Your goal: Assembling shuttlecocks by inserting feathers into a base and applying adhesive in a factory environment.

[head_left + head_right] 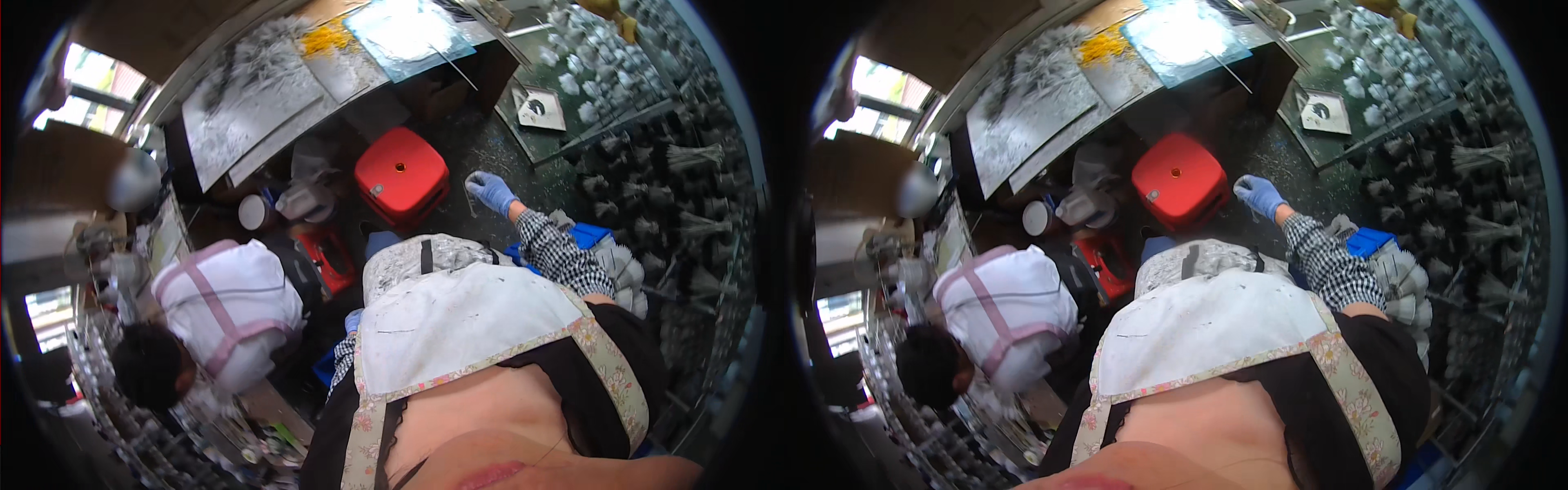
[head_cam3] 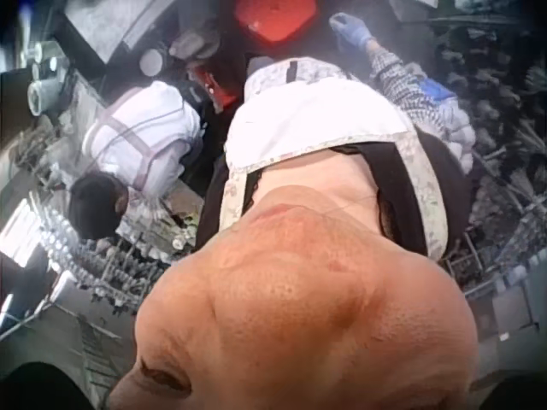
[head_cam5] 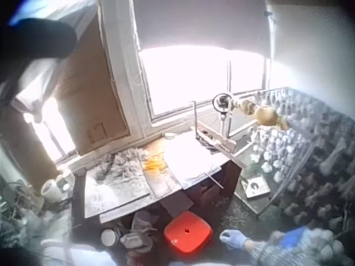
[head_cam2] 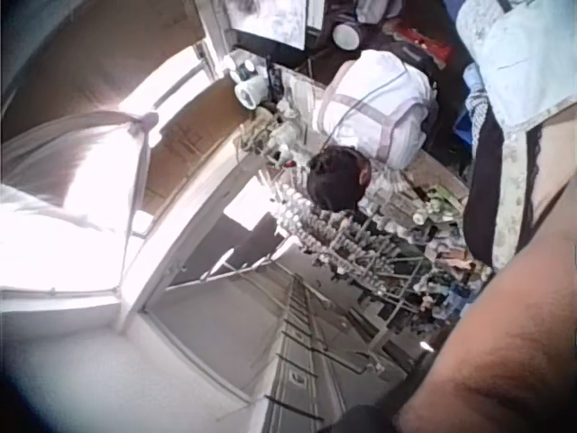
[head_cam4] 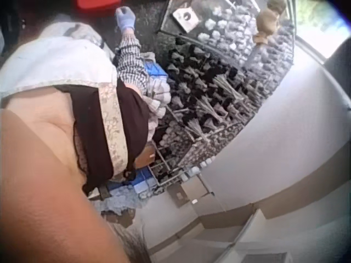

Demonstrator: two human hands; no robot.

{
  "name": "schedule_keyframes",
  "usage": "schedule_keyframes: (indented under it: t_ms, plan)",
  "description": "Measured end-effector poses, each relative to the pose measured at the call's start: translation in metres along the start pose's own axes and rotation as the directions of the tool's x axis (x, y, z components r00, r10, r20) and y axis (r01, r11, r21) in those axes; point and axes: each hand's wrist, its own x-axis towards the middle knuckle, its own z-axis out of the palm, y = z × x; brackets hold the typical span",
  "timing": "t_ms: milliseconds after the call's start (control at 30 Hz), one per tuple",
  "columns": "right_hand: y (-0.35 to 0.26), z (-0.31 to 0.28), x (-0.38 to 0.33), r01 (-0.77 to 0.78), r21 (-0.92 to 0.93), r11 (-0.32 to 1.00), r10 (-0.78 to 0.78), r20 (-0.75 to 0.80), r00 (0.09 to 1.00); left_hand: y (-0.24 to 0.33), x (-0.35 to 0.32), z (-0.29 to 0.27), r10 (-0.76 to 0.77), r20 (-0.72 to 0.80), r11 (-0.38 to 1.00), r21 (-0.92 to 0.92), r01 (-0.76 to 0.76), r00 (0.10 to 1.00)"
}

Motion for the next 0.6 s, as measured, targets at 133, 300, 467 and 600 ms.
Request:
schedule_keyframes:
  t_ms: [133,300,467,600]
  plan:
    - [-0.044,-0.051,0.035,-0.024,-0.162,0.987,-0.032,-0.334,0.942,0.114,0.082,-0.133,-0.121,0.159,0.819,-0.542,0.189,0.980]
    - [-0.088,-0.174,0.088,-0.198,-0.339,0.920,-0.069,-0.635,0.769,0.274,0.167,-0.252,0.037,0.070,0.811,-0.585,0.011,0.997]
    - [-0.091,-0.340,0.155,-0.466,-0.472,0.748,-0.144,-0.801,0.581,0.385,0.202,-0.257,0.131,0.134,0.751,-0.660,-0.010,0.982]
    - [-0.093,-0.439,0.207,-0.357,-0.618,0.701,-0.431,-0.765,0.478,0.455,0.239,-0.217,0.276,0.213,0.745,-0.663,-0.069,0.937]
